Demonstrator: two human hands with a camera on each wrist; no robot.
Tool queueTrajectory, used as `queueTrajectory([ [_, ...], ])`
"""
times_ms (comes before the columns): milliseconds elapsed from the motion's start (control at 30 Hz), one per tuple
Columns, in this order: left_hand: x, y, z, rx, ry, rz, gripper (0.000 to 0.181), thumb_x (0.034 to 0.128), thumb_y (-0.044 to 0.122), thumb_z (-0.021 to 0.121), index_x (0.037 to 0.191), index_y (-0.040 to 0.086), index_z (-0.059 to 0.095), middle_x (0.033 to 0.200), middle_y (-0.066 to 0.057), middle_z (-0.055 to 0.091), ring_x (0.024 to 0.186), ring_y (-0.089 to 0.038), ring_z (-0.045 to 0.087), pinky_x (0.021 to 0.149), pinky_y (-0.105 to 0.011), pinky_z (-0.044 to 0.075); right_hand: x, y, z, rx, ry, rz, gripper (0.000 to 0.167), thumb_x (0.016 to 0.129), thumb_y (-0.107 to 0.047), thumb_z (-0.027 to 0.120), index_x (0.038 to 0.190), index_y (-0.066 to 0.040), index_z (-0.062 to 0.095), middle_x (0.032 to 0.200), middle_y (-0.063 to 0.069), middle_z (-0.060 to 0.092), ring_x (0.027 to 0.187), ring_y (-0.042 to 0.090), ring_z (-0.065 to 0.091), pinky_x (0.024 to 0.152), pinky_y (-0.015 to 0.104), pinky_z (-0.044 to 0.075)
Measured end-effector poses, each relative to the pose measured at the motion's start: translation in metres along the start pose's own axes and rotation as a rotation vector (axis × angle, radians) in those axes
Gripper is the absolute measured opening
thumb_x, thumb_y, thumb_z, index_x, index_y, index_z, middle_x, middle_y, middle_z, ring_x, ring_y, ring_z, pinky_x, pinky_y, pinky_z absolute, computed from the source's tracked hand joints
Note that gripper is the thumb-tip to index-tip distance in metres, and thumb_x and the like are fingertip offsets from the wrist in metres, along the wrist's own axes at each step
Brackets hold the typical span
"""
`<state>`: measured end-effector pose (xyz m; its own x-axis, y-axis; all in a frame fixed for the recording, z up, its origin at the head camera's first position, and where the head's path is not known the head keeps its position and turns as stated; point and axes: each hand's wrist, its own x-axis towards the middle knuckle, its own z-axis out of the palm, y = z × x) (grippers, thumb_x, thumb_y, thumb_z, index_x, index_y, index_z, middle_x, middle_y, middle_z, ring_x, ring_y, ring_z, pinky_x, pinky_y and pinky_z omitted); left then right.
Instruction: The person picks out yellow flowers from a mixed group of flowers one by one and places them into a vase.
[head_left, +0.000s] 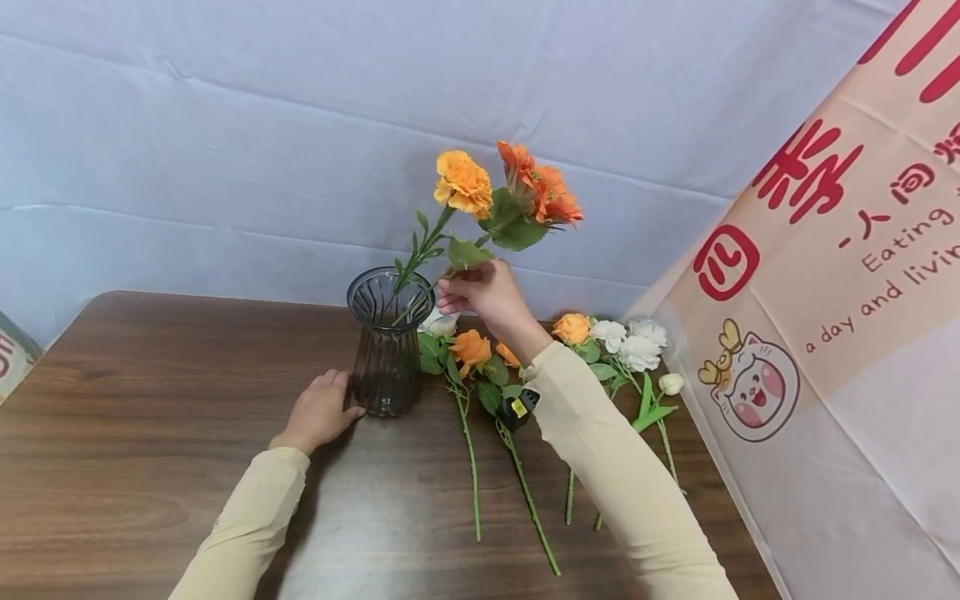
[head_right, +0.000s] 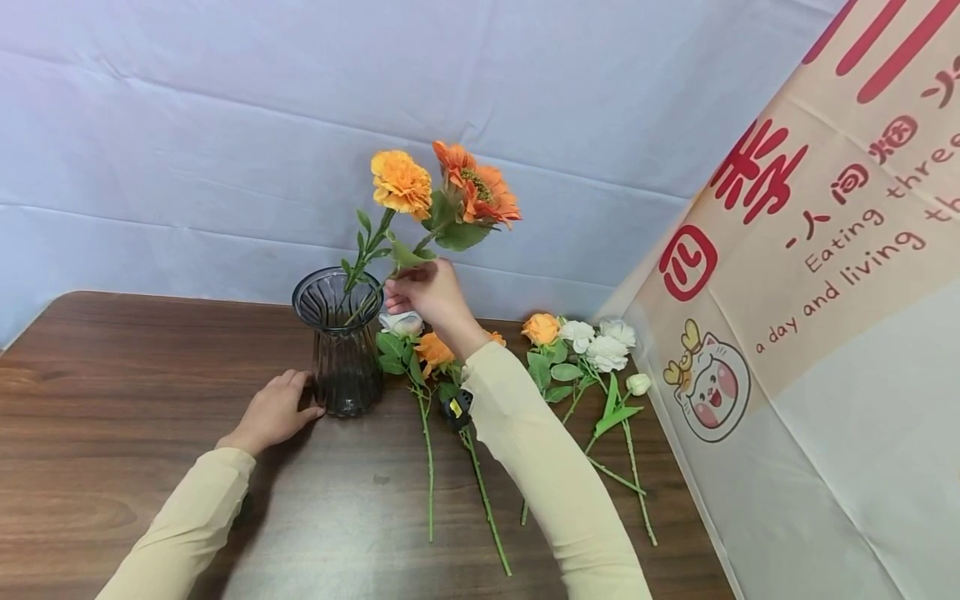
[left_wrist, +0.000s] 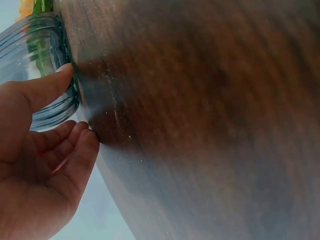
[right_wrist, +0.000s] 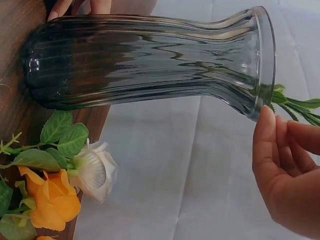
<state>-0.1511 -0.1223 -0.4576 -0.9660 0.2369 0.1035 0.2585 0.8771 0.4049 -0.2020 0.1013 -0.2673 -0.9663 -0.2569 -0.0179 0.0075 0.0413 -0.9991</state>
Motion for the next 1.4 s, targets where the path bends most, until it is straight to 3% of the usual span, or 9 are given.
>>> queueTrajectory([
  [133,-0.001,0.000,0.000,0.002,-0.002,-0.001,0.060,0.0782,0.021,0.071,0.117,-0.017,0.046,0.107,-0.026,0.052,0.104,-0.042,0.048,0.090,-0.050,0.040,0.002,-0.003,0.001,-0.049,-0.009,0.008,0.019,0.085,0.010,0.055,0.103,0.017,0.054,0.070,0.011,0.059,0.055,0.017,0.060,0.059,0.030,0.056],
  [367,-0.001,0.000,0.000,0.003,-0.004,-0.005,0.060,0.0782,0.021,0.071,0.117,-0.016,0.046,0.107,-0.026,0.052,0.105,-0.042,0.048,0.091,-0.050,0.040,0.008,-0.011,0.004,-0.195,-0.020,0.075,0.014,0.084,0.004,0.060,0.095,0.013,0.060,0.074,0.023,0.060,0.054,0.017,0.059,0.062,0.037,0.056],
  [600,0.000,-0.001,0.002,-0.001,-0.001,-0.010,0.060,0.0784,0.021,0.071,0.118,-0.016,0.046,0.108,-0.026,0.051,0.105,-0.042,0.048,0.091,-0.050,0.040,0.011,-0.018,0.007,-0.318,-0.097,0.113,0.014,0.083,0.004,0.058,0.095,0.010,0.061,0.071,0.018,0.059,0.053,0.017,0.057,0.066,0.040,0.055],
  [900,0.000,-0.001,0.002,-0.002,-0.006,-0.011,0.060,0.0783,0.021,0.071,0.118,-0.016,0.046,0.108,-0.027,0.051,0.105,-0.042,0.048,0.091,-0.050,0.040,0.015,-0.023,0.014,-0.428,-0.134,0.124,0.014,0.082,0.006,0.058,0.096,0.006,0.057,0.083,0.026,0.060,0.052,0.017,0.054,0.061,0.037,0.055],
  [1100,0.001,0.000,0.001,-0.003,0.001,-0.007,0.060,0.0781,0.021,0.071,0.118,-0.016,0.046,0.107,-0.026,0.052,0.104,-0.042,0.048,0.090,-0.050,0.040,0.016,-0.023,0.016,-0.580,-0.162,0.113,0.003,0.085,0.000,0.057,0.085,0.003,0.058,0.072,0.018,0.059,0.053,0.016,0.056,0.054,0.028,0.054],
  [1233,0.001,0.000,0.001,-0.003,0.003,-0.006,0.060,0.0782,0.021,0.071,0.118,-0.017,0.046,0.108,-0.027,0.051,0.105,-0.042,0.048,0.091,-0.050,0.040,0.015,-0.024,0.016,-0.624,-0.196,0.068,0.015,0.088,-0.001,0.054,0.076,0.006,0.059,0.061,0.012,0.056,0.051,0.018,0.056,0.052,0.029,0.054],
  [1400,0.001,-0.001,0.002,-0.006,-0.008,-0.015,0.061,0.0786,0.021,0.071,0.119,-0.017,0.046,0.109,-0.027,0.051,0.105,-0.042,0.048,0.090,-0.051,0.040,0.014,-0.024,0.015,-0.618,-0.209,0.073,0.021,0.089,-0.003,0.055,0.071,0.006,0.059,0.053,0.008,0.053,0.044,0.015,0.053,0.049,0.030,0.053],
])
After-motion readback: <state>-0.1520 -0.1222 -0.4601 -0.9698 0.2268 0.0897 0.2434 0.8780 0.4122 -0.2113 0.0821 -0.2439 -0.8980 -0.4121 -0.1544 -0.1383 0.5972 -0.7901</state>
